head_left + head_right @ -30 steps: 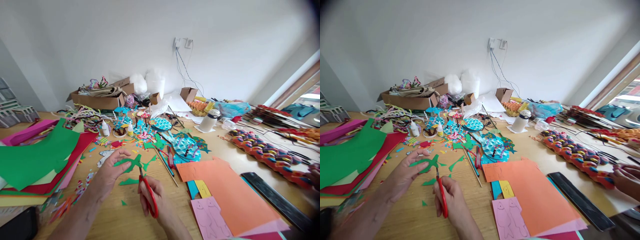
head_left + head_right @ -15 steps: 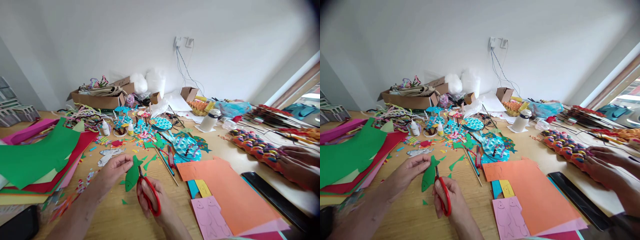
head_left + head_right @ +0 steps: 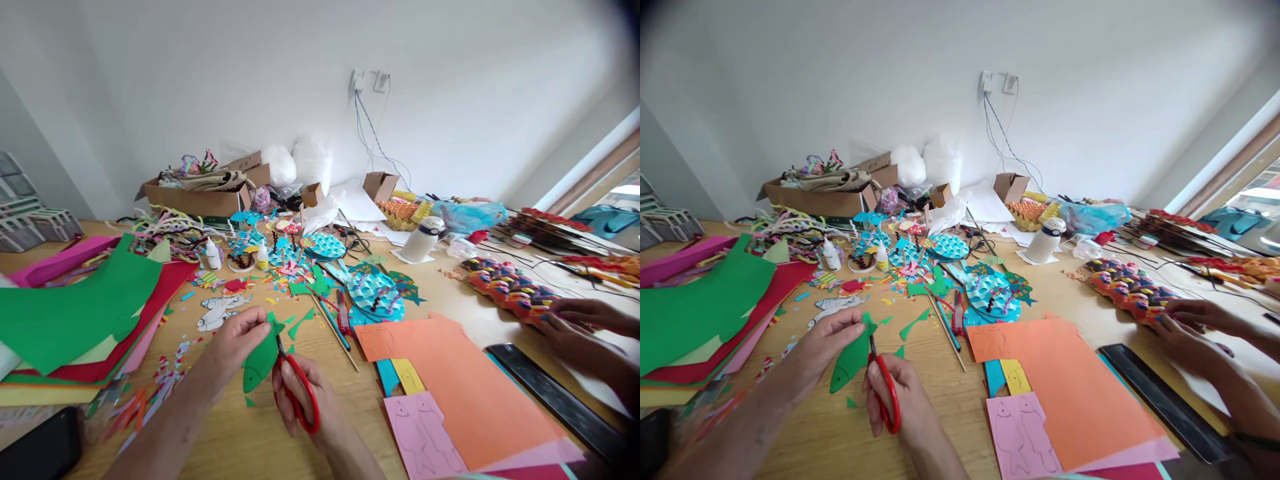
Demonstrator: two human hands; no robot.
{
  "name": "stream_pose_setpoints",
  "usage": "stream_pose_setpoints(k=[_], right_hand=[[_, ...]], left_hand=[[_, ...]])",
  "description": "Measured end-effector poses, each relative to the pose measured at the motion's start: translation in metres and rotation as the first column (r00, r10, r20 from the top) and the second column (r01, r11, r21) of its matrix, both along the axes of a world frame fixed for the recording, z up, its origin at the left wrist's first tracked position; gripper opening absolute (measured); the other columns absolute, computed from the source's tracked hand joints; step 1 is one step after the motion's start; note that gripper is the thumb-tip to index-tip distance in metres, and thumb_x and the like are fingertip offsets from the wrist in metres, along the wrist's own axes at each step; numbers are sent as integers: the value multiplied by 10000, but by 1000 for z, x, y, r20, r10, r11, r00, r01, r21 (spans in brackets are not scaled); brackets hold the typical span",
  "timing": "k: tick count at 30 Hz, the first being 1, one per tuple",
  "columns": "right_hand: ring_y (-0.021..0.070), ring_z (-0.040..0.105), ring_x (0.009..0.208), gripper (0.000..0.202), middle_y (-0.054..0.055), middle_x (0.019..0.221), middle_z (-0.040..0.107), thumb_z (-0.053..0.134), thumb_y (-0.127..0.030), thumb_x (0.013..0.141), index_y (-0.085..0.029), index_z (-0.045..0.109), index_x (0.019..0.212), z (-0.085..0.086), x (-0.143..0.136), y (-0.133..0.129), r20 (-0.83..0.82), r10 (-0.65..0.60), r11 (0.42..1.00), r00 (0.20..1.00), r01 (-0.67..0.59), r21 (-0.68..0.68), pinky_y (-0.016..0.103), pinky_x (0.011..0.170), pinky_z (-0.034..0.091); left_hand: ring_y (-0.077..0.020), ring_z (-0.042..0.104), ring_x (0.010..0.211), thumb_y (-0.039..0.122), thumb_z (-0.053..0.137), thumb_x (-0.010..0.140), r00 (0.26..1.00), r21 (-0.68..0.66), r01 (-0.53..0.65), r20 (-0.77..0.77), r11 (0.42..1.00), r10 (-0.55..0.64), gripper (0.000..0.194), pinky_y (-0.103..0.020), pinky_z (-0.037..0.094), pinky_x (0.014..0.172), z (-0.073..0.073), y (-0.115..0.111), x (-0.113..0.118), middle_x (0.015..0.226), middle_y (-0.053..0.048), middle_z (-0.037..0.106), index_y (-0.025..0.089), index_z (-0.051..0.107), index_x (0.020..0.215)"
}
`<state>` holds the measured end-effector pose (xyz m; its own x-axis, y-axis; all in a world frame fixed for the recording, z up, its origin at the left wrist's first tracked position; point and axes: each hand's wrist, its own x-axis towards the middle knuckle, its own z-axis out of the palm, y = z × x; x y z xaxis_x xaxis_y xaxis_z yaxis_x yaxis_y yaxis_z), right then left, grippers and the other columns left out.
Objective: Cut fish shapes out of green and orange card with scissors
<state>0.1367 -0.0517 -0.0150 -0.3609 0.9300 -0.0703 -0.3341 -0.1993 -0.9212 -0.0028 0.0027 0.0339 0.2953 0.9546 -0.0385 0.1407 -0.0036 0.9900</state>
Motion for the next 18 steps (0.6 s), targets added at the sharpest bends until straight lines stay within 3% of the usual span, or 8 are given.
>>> stream_pose_setpoints(k=[7,18], right_hand=[[40,297,245,479,-81,327,422,505,-618,775,-148,515,680,0,0,-1,52,-31,1000,998,31,-2,187,314,186],[39,290,251,482,-81,330,412,481,-623,789,-157,503,671,-3,-2,-3,76,-68,997,995,66,30,189,317,182]], left_hand=[[-115,389,565,357,523,762,997,-58,25,74,998,-21,217,-240,315,551,2,-4,3,573,58,427,193,466,631],[-109,387,590,342,569,769,979,-101,52,200,994,-30,213,-228,327,574,1,-7,6,608,54,435,183,486,655]])
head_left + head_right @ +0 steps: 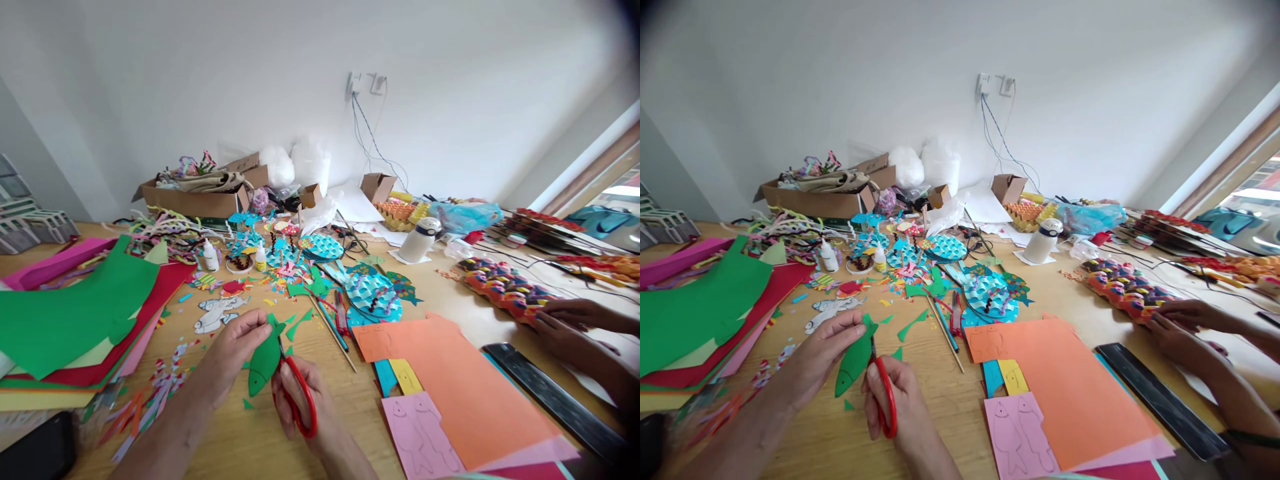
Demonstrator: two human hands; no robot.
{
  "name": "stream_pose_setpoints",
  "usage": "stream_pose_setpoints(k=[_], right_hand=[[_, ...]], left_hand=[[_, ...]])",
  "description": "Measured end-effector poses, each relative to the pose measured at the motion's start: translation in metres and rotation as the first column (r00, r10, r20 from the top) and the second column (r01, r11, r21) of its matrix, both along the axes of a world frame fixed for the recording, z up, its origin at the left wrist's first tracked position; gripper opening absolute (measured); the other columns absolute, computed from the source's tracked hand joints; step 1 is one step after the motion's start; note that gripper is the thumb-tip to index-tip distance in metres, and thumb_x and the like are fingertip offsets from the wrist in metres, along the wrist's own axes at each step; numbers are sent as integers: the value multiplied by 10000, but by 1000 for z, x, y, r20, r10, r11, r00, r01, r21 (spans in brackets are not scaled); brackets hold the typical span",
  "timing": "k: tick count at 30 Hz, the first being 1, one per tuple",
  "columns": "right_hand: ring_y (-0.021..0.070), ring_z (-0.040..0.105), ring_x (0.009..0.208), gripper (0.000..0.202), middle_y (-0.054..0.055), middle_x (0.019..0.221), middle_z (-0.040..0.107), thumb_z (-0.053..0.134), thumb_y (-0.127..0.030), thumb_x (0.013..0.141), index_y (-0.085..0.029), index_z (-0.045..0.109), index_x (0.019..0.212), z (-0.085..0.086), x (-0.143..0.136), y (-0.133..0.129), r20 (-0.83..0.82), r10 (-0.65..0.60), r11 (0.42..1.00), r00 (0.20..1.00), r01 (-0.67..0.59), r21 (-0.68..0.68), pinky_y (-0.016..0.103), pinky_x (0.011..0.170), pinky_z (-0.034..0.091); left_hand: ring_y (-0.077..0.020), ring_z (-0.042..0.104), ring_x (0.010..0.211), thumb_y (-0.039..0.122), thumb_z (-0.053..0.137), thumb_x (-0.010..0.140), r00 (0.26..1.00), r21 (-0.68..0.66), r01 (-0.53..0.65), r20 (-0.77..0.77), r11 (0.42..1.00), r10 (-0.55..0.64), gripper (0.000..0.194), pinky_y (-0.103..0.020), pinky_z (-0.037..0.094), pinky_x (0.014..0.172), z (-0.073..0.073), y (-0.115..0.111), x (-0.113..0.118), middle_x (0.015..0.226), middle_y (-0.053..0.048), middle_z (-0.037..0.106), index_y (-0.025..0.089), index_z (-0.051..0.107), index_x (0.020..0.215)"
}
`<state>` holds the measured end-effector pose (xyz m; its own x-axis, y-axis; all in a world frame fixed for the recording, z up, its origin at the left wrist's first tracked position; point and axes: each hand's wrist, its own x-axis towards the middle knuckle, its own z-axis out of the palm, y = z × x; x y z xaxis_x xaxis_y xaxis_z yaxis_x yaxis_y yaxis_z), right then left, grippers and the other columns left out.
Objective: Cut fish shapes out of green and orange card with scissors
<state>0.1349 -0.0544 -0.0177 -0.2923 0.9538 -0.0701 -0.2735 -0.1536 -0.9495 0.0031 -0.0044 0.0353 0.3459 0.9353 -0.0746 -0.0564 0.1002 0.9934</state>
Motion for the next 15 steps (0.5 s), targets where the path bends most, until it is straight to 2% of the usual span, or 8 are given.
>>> stream_pose_setpoints(k=[15], right_hand=[[28,268,270,475,-83,335,403,467,-610,810,-169,446,634,6,2,-4,75,9,1000,997,-12,29,186,331,167]], left_hand=[[-111,369,572,350,546,786,999,18,-20,-45,1000,20,232,-223,324,553,-1,-2,-1,597,59,397,189,471,637]])
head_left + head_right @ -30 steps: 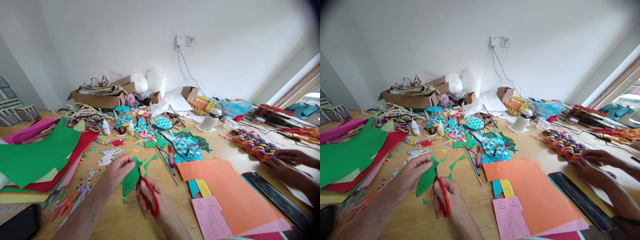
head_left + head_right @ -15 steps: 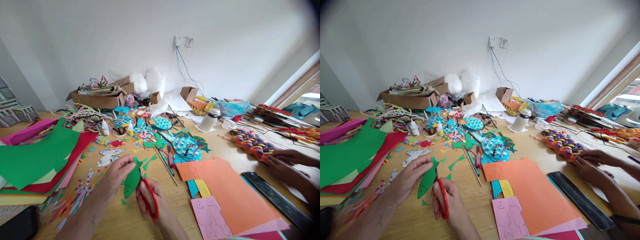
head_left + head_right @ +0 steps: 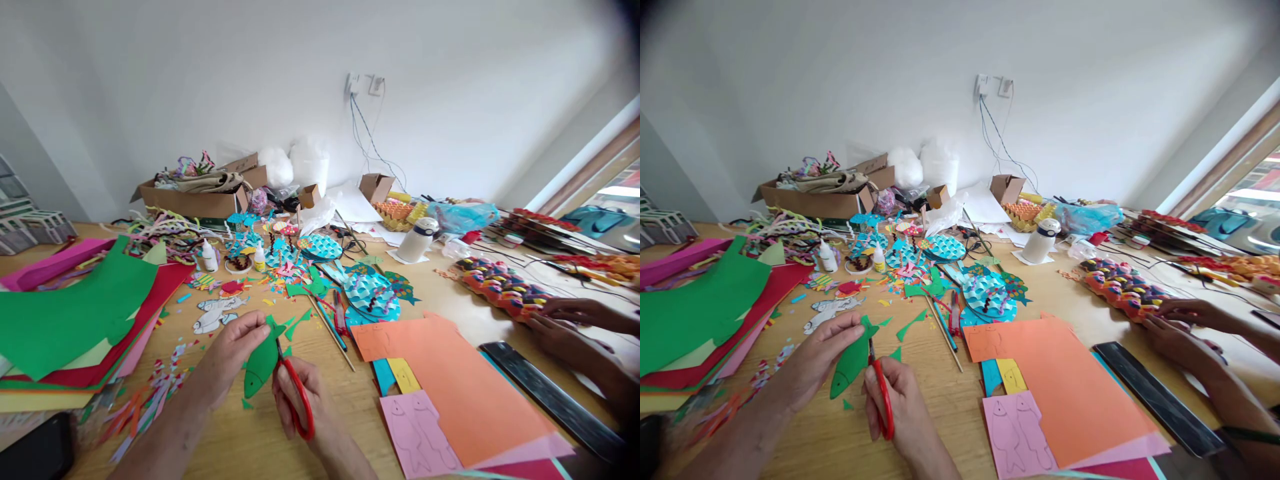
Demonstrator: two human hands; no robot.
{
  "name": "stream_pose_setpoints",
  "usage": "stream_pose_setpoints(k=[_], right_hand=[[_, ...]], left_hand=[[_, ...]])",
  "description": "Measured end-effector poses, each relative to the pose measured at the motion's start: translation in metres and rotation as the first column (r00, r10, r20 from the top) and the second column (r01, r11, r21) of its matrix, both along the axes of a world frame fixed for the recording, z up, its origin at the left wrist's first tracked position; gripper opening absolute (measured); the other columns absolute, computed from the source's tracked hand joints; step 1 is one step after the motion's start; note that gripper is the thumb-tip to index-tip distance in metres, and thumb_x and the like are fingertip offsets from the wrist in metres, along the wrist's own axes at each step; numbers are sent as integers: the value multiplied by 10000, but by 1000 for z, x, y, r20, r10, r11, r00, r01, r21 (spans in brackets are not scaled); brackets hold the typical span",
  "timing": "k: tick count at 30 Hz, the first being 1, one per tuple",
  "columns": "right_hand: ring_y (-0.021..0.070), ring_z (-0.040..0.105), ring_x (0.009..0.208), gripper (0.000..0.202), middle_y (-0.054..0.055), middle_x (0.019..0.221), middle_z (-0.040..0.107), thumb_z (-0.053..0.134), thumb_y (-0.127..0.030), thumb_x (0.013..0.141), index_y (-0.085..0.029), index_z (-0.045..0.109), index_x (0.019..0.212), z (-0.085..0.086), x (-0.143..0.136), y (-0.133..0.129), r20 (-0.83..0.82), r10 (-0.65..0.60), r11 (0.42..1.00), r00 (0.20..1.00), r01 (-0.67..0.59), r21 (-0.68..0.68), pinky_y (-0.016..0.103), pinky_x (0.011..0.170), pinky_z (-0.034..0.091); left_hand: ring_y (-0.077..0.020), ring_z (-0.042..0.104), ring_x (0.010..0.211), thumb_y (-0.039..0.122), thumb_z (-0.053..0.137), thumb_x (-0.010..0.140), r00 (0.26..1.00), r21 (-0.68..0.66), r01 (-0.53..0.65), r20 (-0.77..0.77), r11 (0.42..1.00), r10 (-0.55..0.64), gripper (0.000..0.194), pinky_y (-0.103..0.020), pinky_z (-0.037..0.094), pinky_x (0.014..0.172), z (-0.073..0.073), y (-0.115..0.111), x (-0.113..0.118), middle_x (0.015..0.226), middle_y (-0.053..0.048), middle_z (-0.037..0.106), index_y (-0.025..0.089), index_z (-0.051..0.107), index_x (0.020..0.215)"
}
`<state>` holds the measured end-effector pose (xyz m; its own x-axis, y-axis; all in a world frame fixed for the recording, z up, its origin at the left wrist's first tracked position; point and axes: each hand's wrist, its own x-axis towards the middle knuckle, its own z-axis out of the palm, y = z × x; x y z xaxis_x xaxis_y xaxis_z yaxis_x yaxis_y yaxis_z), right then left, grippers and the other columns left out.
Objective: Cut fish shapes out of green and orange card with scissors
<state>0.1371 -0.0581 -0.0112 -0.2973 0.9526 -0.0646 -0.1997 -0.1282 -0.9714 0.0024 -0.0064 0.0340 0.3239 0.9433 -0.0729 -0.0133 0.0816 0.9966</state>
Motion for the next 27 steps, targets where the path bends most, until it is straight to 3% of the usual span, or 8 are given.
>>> stream_pose_setpoints(k=[5,27], right_hand=[[29,263,258,514,-86,321,392,488,-672,743,-185,415,596,4,-1,0,27,-9,1000,1000,9,-25,182,309,160],[30,284,260,524,-88,328,396,482,-697,719,-188,416,614,8,0,-1,59,-7,999,998,10,-44,174,295,159]], left_hand=[[-117,371,572,348,558,765,999,14,-27,-18,1000,27,227,-230,325,559,0,0,0,589,58,390,191,475,623],[-113,399,545,342,564,751,999,-30,40,0,999,-40,220,-224,324,537,5,-3,0,562,62,452,192,490,609]])
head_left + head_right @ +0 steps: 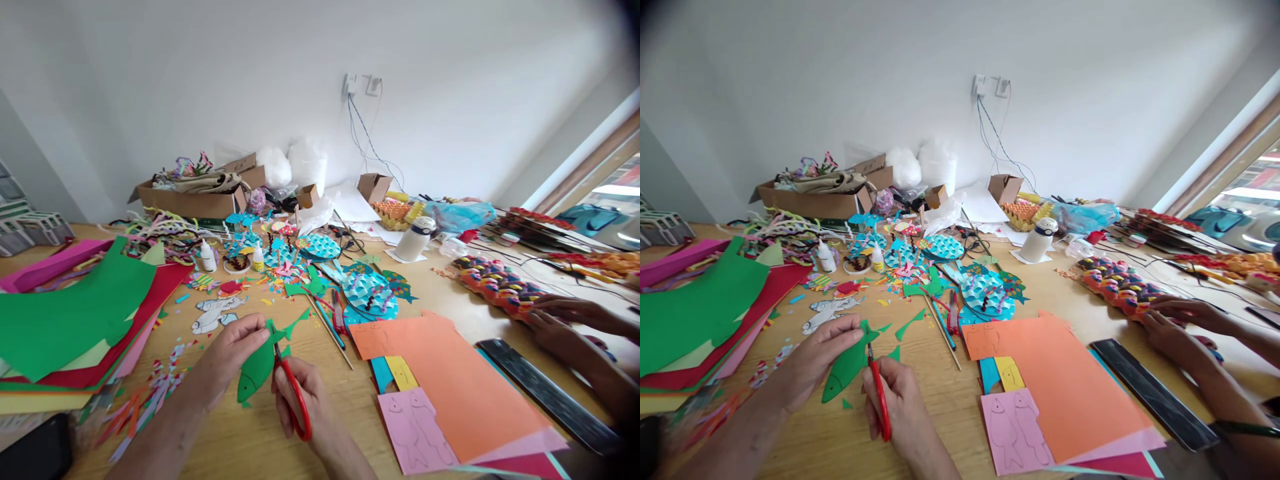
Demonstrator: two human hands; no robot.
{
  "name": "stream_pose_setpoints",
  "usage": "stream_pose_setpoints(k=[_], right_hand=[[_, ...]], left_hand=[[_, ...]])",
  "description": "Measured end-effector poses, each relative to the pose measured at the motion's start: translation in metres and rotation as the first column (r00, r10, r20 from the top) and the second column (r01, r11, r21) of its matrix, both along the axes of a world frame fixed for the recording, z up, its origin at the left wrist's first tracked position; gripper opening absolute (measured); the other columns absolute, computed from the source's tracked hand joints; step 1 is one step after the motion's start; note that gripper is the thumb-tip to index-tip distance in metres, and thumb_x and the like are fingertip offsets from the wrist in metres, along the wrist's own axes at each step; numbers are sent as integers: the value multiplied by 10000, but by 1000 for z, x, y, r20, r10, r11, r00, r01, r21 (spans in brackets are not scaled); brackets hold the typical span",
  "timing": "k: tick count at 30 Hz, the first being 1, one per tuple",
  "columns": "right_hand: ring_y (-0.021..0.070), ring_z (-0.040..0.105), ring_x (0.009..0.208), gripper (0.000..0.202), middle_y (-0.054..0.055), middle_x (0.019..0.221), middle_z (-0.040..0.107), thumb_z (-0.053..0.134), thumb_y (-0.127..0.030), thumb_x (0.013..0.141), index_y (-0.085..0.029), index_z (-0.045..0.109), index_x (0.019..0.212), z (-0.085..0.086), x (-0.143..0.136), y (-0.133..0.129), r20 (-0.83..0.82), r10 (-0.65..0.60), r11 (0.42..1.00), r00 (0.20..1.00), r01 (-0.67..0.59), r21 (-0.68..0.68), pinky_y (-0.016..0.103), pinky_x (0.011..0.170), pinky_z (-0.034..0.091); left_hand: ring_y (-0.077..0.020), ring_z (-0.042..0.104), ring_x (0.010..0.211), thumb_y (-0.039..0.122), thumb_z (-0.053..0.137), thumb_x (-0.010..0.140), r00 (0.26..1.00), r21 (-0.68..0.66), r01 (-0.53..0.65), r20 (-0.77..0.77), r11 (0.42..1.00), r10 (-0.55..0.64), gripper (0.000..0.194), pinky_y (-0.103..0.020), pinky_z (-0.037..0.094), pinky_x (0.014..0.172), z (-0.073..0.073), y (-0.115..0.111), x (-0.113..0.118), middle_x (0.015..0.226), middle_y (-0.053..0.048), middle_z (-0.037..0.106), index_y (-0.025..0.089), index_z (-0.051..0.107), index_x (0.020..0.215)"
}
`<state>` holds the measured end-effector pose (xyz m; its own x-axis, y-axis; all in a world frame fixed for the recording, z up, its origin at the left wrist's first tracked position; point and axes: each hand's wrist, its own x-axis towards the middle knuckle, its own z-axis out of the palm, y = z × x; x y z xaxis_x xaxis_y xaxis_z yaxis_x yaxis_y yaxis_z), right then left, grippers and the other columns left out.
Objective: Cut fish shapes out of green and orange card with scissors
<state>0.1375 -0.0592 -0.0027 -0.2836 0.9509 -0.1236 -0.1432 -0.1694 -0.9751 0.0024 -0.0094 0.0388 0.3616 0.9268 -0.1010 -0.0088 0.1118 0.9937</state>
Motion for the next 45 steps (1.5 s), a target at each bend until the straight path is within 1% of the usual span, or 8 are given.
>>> stream_pose_setpoints(k=[8,14,21,28,34,41,45], right_hand=[[33,292,252,513,-94,334,389,492,-684,723,-192,403,607,-4,1,1,-7,16,1000,1000,-16,10,162,278,164],[32,292,251,517,-90,334,391,482,-685,730,-188,411,608,-5,1,1,14,2,1000,1000,-2,15,162,281,168],[37,326,269,504,-79,358,427,471,-668,757,-176,436,649,-9,0,1,-35,36,998,999,-34,53,157,302,190],[38,308,259,500,-84,350,414,477,-667,753,-179,438,649,-9,0,1,-29,27,999,999,-26,33,156,291,180],[32,294,251,508,-85,339,409,483,-670,747,-179,430,627,-8,1,0,-16,12,999,1000,-11,33,152,286,178],[29,291,252,515,-85,332,405,495,-674,736,-181,419,607,-5,0,-2,-22,9,1000,1000,-9,27,151,287,183],[30,290,252,511,-89,333,398,505,-671,730,-182,419,608,-4,0,-3,-26,9,1000,1000,-9,13,149,283,182]], left_hand=[[-120,402,572,348,574,741,1000,-12,3,-14,1000,-3,216,-234,335,561,-1,1,-3,574,60,443,192,491,618],[-118,378,574,361,556,759,1000,9,1,-27,1000,-1,231,-234,327,568,-4,1,-3,579,64,408,196,469,621],[-114,346,584,348,529,767,998,17,30,-49,999,-29,218,-233,312,555,-6,3,-4,591,61,383,192,452,635],[-113,332,584,350,521,756,998,23,17,-65,1000,-16,213,-233,308,559,-6,2,-2,589,64,346,192,443,638],[-112,347,586,362,532,747,997,1,31,-65,1000,-31,222,-232,312,554,-6,2,-2,587,62,367,190,444,638],[-107,354,559,368,559,724,999,-39,19,-45,999,-21,218,-231,320,553,-9,3,-5,579,65,364,189,465,641],[-114,386,559,375,576,715,999,-26,5,-45,1000,-6,216,-232,331,545,-8,3,-5,584,56,400,187,494,645]])
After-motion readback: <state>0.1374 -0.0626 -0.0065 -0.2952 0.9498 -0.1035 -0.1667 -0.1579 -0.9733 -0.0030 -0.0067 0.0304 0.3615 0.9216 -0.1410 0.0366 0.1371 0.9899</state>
